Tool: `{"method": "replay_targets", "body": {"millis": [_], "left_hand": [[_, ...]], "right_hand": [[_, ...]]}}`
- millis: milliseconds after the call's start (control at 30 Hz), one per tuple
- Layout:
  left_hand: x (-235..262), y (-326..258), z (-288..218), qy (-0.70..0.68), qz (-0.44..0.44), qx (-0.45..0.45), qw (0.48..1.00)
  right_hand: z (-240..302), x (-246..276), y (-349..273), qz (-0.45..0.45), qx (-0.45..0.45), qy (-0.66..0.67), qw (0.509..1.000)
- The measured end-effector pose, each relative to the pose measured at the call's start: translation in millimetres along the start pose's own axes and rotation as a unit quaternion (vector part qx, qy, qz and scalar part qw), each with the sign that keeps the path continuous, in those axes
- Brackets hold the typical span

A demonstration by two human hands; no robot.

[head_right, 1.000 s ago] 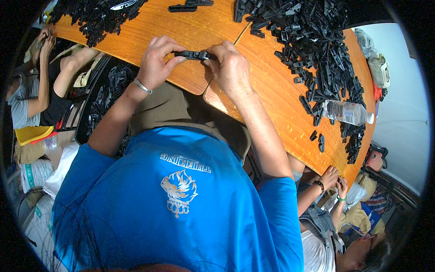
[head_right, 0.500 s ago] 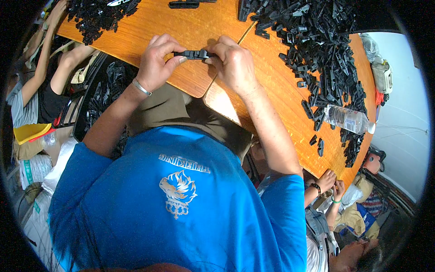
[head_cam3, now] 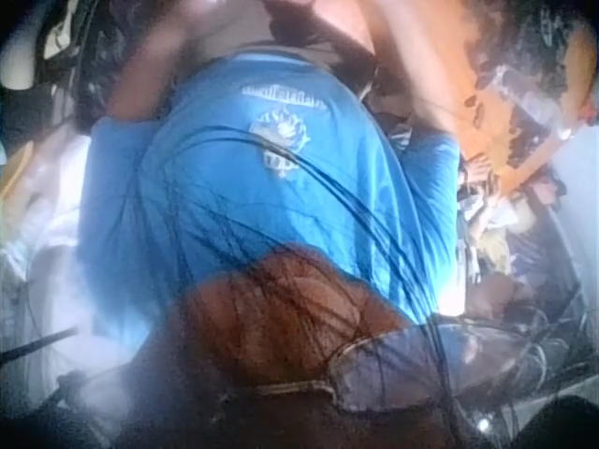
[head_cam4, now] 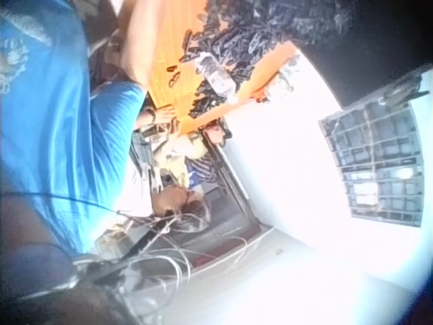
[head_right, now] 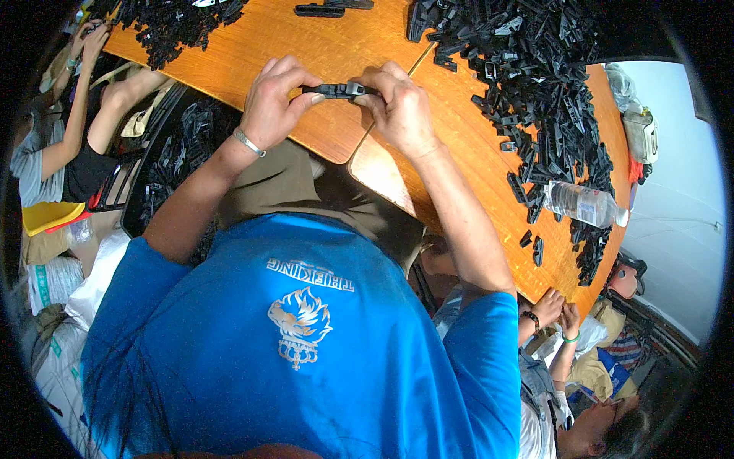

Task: The person sorts and inspects small black plastic components by hand on a table.

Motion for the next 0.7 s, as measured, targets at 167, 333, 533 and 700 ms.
{"method": "replay_targets", "body": {"millis": [167, 333, 533, 700], "left_hand": [[-1, 0, -1, 0.001, 0.003, -0.002, 1.0], [-1, 0, -2, -0.003, -0.009, -0.01, 1.0], [-1, 1, -2, -0.011, -0.011, -0.007, 1.0], [-3, 2, 1, -0.021, -0.01, -0.004, 1.0]], "right_hand": [[1, 0, 2, 0.026, -0.024, 0.011, 0.999], [2, 1, 1, 0.013, 0.007, -0.031, 0.999], [-2, 5, -4, 0.009, -0.003, -0.039, 0.999], [-8, 4, 1, 0.028, -0.007, -0.023, 0.999]]}}
Point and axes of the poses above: each hand's wrist, its own y-axis towards the middle knuckle, its own x-axis out of the back of the hand, z = x × y, the point moved 7 cm from there along y, towards the middle knuckle, and after that the axes turned 5 degrees about z, right-handed, at the moved point
